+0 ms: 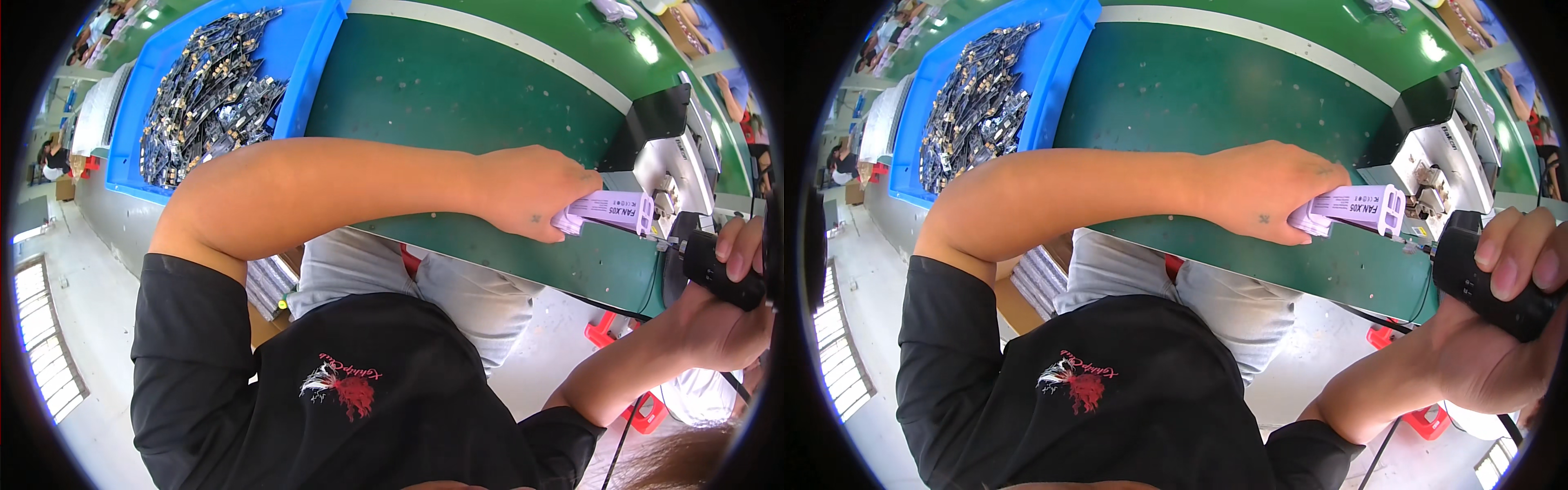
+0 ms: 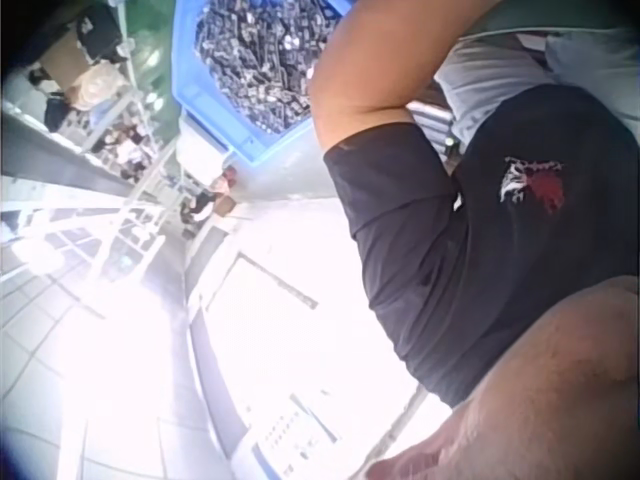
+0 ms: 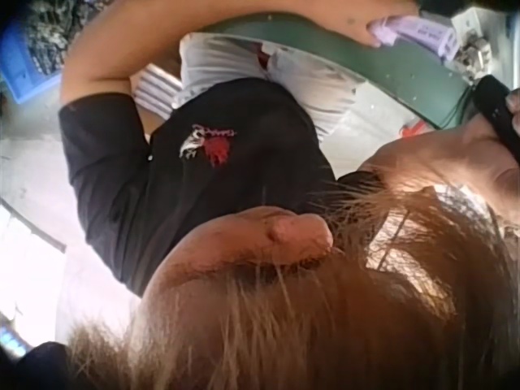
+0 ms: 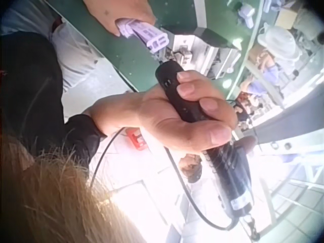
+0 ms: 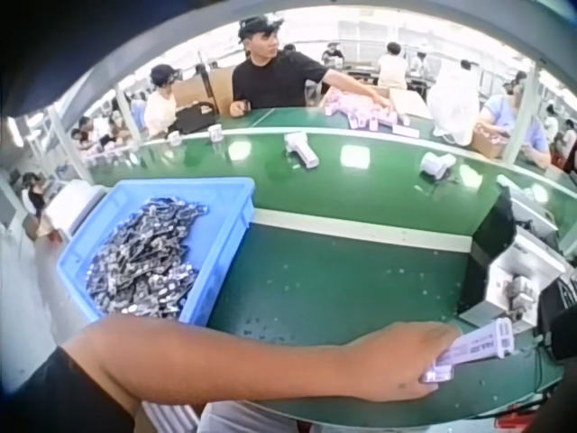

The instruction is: Assemble internal components into plastic device housings on an assembly line.

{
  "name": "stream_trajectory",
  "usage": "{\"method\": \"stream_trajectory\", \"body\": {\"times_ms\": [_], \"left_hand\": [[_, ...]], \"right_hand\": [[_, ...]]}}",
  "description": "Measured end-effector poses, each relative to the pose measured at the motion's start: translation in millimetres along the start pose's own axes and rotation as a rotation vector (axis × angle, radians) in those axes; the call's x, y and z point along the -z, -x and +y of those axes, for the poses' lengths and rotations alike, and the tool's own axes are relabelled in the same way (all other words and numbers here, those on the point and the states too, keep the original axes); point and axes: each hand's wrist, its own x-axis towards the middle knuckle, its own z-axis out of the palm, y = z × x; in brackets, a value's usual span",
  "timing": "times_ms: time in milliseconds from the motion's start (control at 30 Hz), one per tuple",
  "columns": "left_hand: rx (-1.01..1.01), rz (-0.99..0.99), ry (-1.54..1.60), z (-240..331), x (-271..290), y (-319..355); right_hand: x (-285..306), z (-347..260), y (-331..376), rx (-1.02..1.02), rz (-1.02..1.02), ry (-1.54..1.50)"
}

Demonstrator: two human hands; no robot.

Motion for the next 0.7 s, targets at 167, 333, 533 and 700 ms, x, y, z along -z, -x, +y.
{"method": "stream_trajectory", "body": {"times_ms": [167, 333, 533, 700], "left_hand": [[0.012, -0.002, -0.004, -1.5, -2.0, -0.5], [0.020, 0.005, 0.019, -1.3, -3.4, 0.9], [0.030, -0.007, 0.054, -2.9, -1.4, 2.8], [0.012, -0.001, 0.051, -4.4, -2.2, 1.1]], "right_hand": [[-45.7, -13.5, -6.6, -0.334, 0.761, 0.460], [26.8, 15.7, 3.1, 0.018, -0.189, 0.052], [37.0, 16.8, 10.5, -0.146, -0.162, -0.289], [31.4, 11.4, 10.3, -0.138, -0.159, -0.303]]}}
